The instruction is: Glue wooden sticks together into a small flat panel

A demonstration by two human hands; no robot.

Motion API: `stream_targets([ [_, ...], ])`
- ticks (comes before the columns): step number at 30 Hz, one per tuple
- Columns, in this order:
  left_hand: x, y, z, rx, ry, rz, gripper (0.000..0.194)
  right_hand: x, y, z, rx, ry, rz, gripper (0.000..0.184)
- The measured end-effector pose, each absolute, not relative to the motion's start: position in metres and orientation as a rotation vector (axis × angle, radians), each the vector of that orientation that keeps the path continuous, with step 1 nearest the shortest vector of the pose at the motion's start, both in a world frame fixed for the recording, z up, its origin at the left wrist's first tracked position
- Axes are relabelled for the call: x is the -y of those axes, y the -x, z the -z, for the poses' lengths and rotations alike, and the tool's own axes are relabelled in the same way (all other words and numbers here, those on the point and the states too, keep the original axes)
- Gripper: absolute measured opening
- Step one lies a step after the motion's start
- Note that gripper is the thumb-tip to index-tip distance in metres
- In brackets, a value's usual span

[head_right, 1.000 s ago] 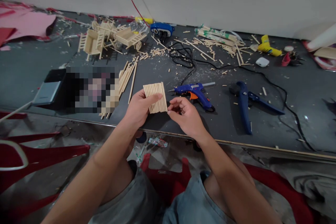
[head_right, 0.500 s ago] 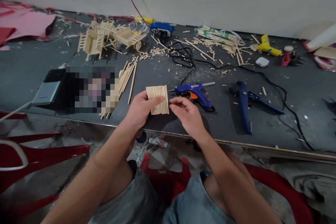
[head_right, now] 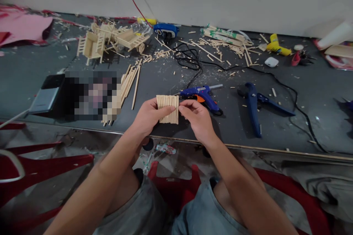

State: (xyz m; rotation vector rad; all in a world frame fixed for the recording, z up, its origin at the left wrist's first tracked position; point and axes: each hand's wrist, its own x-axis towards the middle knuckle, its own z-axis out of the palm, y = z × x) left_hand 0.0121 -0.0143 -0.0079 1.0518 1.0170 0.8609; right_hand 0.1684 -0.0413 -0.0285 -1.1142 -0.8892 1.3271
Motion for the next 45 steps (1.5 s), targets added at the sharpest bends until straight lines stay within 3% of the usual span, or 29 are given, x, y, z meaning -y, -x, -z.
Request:
stream_targets([
  [45,0.0144,-0.0135,0.0073,-1.074,-1.056,-0.850,0.031,0.0403,-0.1668,0.0294,0.971,1.215,-1.239,0.015],
])
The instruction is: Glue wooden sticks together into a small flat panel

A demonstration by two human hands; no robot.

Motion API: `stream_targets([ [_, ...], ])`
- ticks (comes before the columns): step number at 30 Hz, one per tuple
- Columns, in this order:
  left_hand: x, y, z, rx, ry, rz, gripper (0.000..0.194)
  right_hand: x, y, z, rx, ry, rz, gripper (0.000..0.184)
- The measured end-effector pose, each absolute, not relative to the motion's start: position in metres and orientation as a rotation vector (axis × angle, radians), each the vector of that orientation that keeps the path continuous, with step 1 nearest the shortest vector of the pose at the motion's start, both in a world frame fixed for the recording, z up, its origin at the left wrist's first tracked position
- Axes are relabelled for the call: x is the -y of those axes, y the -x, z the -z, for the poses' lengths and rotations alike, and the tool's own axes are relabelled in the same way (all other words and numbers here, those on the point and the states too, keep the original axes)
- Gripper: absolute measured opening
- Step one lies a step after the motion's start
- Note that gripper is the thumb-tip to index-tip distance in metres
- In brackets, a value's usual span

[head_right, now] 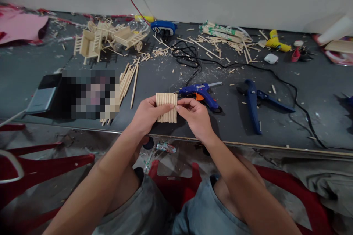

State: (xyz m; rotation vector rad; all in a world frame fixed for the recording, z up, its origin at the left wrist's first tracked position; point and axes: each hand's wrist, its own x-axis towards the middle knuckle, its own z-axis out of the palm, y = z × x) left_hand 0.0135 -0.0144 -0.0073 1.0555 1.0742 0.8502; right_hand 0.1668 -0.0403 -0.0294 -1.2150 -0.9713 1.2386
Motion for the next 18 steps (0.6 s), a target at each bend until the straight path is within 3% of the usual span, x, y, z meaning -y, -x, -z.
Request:
stream_targets([
  [18,0.0146,-0.0129,0.0070,-1.077,-1.070,-0.827,0.033,0.0423,-0.1656,0.0296,0.947,1.195,-1.225,0.013],
])
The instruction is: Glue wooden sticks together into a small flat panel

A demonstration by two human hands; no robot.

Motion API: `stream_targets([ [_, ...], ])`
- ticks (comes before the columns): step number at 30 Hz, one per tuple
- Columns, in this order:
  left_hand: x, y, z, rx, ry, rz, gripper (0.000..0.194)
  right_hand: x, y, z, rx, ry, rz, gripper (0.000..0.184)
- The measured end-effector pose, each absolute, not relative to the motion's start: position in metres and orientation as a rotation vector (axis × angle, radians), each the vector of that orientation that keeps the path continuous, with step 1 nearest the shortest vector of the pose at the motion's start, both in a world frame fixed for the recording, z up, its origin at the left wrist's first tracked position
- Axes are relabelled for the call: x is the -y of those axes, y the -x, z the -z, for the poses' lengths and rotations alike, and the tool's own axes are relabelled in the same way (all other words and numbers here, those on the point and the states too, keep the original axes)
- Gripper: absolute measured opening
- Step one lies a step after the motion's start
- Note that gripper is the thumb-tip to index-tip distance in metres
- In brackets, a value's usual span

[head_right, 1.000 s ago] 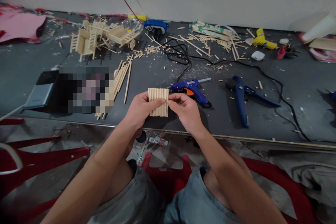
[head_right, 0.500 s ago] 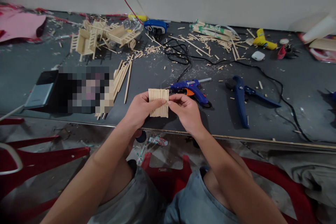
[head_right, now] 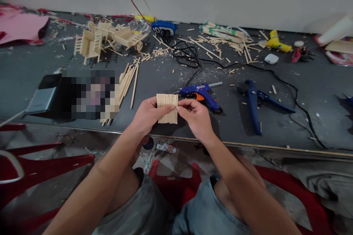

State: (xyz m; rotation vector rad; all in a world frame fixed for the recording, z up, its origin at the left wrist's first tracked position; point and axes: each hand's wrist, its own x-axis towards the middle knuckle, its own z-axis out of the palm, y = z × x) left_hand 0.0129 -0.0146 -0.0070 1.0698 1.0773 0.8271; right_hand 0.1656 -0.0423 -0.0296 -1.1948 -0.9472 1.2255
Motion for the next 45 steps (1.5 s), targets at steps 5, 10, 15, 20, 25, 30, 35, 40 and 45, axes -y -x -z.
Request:
stream_targets([
  [5,0.014,-0.012,0.008,-1.087,-1.080,-0.823,0.033,0.041,-0.166,0.029,0.967,1.231,-1.225,0.014],
  [10,0.014,-0.012,0.007,-1.084,-1.058,-0.826,0.030,0.041,-0.167,0.030,0.970,1.224,-1.233,0.013],
  [15,0.014,-0.012,0.006,-1.081,-1.028,-0.808,0.030,0.043,-0.167,0.032,0.981,1.251,-1.213,0.014],
  [20,0.014,-0.012,0.007,-1.067,-1.036,-0.821,0.032,0.043,-0.167,0.032,0.980,1.230,-1.220,0.014],
  [25,0.013,-0.011,0.007,-1.045,-0.993,-0.846,0.033,0.043,-0.166,0.032,0.978,1.248,-1.208,0.016],
  [30,0.010,-0.010,0.009,-1.014,-0.926,-0.925,0.032,0.045,-0.166,0.031,1.017,1.262,-1.175,0.015],
  [35,0.005,-0.008,0.012,-0.964,-0.853,-1.031,0.030,0.044,-0.167,0.029,1.049,1.267,-1.219,0.015],
  [40,0.003,-0.008,0.011,-0.983,-0.855,-1.076,0.033,0.043,-0.166,0.027,1.033,1.233,-1.255,0.013],
  [45,0.003,-0.012,0.009,-0.952,-0.842,-1.146,0.029,0.045,-0.162,0.022,1.024,1.254,-1.308,0.015],
])
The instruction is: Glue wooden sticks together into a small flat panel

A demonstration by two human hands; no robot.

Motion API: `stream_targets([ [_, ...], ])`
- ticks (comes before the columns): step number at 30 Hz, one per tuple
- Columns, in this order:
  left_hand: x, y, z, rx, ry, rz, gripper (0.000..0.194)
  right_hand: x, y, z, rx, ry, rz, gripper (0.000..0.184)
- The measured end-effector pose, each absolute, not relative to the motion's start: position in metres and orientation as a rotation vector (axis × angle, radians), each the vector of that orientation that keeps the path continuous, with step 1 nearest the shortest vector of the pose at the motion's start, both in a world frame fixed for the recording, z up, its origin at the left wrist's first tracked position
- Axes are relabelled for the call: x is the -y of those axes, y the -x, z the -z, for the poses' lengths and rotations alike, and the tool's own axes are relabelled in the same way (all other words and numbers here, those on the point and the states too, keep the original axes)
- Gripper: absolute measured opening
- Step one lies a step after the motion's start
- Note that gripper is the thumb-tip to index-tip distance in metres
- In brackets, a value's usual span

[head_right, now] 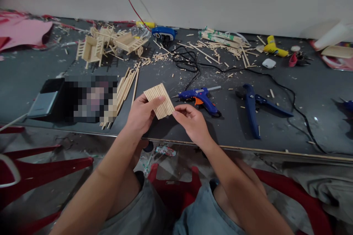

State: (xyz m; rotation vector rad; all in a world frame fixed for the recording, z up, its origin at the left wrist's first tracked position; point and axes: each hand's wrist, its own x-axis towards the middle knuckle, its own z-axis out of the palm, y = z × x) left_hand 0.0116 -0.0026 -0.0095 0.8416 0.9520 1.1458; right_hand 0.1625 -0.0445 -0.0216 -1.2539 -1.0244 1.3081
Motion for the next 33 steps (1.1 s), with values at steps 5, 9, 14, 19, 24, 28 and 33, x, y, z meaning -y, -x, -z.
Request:
stream_targets([
  [5,0.0026,-0.0138,0.0093,-0.950,-0.866,-1.158,0.032,0.0448,-0.1598,0.0193,1.037,1.267,-1.293,0.014],
  [9,0.0028,-0.0143,0.0100,-0.945,-0.891,-1.179,0.033,0.0443,-0.1596,0.0205,1.050,1.293,-1.268,0.016],
  [14,0.0021,-0.0135,0.0110,-0.940,-0.901,-1.199,0.033,0.0442,-0.1601,0.0209,1.038,1.263,-1.276,0.017],
  [19,0.0012,-0.0126,0.0120,-0.931,-0.899,-1.210,0.030,0.0443,-0.1590,0.0201,1.004,1.184,-1.290,0.022],
  [24,0.0030,-0.0127,0.0118,-0.966,-0.931,-1.143,0.031,0.0449,-0.1579,0.0203,0.999,1.197,-1.265,0.020],
  [28,0.0066,-0.0140,0.0078,-1.013,-1.021,-1.055,0.031,0.0434,-0.1569,0.0228,0.939,1.156,-1.229,0.020],
  [33,0.0107,-0.0170,0.0028,-1.037,-1.157,-0.938,0.033,0.0410,-0.1529,0.0256,0.851,1.079,-1.263,0.024],
])
